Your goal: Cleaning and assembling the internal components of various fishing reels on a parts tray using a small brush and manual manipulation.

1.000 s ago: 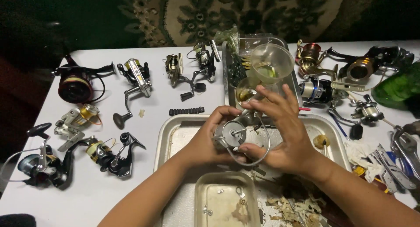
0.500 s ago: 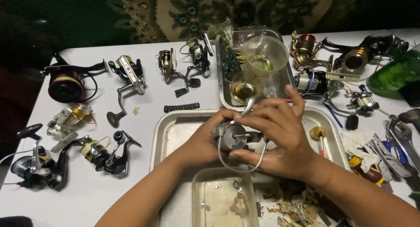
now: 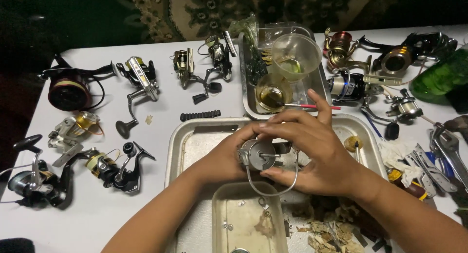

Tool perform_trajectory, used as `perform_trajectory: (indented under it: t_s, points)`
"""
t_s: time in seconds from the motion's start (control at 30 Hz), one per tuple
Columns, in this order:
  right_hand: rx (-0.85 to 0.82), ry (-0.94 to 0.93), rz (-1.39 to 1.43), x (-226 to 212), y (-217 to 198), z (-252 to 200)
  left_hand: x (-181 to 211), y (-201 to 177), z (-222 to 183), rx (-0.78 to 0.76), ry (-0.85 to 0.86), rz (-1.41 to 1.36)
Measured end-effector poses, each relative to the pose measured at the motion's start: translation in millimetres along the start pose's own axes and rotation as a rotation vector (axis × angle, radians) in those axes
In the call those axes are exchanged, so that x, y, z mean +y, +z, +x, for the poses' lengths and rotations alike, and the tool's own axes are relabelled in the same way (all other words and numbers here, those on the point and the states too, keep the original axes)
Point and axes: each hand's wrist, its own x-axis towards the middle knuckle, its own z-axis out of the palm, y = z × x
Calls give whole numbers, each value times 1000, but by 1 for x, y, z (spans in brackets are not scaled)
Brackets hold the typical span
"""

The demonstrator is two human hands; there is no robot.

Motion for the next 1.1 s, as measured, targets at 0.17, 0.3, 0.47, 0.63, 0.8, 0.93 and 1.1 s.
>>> perform_trajectory:
  t_s: [0.17,0.3,0.47,0.63,0.8,0.93,1.1]
  points:
    - [-9,-38,-19,-6,-2,6,11,5,1,4,-39,-90]
    - [-1,-23,-117,-12,-1,4,18,9,0,41,-171,-257]
    - [26,-29,-299,-13,3,-4,18,4,0,28,-148,-213]
    - [-79,6,-237,-9,-6,-3,1,5,-1,77,-58,-232]
    - [-57,-51,-32,-2,-17,-9,6,3,4,189,-53,-285]
    - [-19,-57,-85,8,-20,-11,-4,0,1,135,-65,-268]
    - [-187,-95,23,6,-23,-5,-11,1,-2,-37,-102,-224]
